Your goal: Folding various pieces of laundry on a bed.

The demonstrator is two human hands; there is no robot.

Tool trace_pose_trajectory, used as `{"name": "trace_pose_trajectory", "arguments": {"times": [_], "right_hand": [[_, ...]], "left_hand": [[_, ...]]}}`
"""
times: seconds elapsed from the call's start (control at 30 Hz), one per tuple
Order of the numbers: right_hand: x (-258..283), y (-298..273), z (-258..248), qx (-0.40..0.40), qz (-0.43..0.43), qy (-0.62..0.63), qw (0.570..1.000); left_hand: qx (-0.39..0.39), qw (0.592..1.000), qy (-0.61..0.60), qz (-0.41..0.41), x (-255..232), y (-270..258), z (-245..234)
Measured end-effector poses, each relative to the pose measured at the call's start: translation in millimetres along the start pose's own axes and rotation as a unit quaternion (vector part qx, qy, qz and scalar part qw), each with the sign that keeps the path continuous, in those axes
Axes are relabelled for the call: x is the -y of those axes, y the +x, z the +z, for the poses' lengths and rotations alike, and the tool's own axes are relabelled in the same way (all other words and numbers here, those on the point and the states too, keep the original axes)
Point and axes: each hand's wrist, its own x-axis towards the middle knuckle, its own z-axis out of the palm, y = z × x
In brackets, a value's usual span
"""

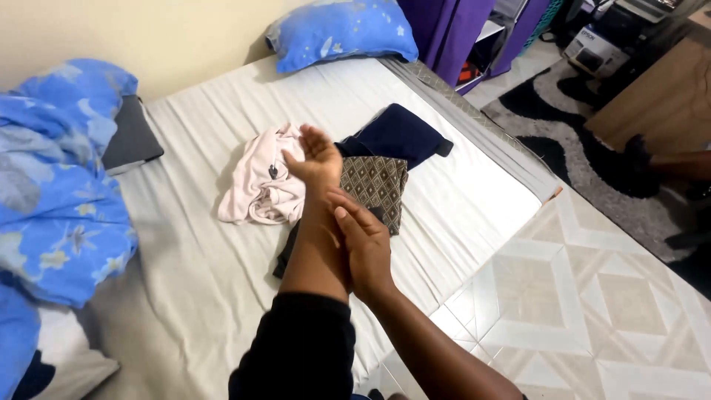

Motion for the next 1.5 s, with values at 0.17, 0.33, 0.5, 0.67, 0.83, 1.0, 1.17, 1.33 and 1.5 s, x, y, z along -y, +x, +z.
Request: {"name": "trace_pose_trajectory", "arguments": {"times": [0.17, 0.33, 0.5, 0.67, 0.83, 1.0, 1.17, 1.33, 1.5], "right_hand": [[2.6, 6.4, -8.9, 0.058, -0.129, -0.257, 0.956], [4.8, 44.8, -40.4, -0.024, 0.000, -0.069, 0.997], [8.0, 91.7, -102.9, -0.185, -0.032, 0.172, 0.967], [-17.0, 131.4, -159.4, -0.259, 0.038, 0.229, 0.938], [-51.0, 185.1, -211.0, -0.314, 0.066, 0.290, 0.902], [-97.1, 246.2, -266.8, -0.344, 0.086, 0.353, 0.865], [-149.0, 309.4, -305.5, -0.367, 0.126, 0.344, 0.855], [-204.5, 352.9, -343.6, -0.363, 0.179, 0.312, 0.859], [-210.3, 396.3, -341.7, -0.286, 0.311, 0.193, 0.886]], "left_hand": [[-0.039, 0.996, 0.076, -0.006, 52.1, 7.5, -2.5], [-0.110, 0.981, 0.160, 0.005, 76.6, -10.8, -41.5], [-0.037, 0.970, 0.218, -0.104, 65.7, -74.8, -78.1], [-0.066, 0.961, 0.246, -0.105, 62.2, -87.3, -111.5], [-0.122, 0.948, 0.285, -0.071, 86.8, -40.8, -135.1], [-0.123, 0.931, 0.340, -0.044, 107.1, 26.9, -172.6], [-0.156, 0.901, 0.406, -0.008, 118.3, 94.8, -198.0], [-0.198, 0.850, 0.488, -0.006, 102.8, 137.0, -228.4], [-0.262, 0.829, 0.492, -0.040, 82.6, 154.2, -254.1]]}}
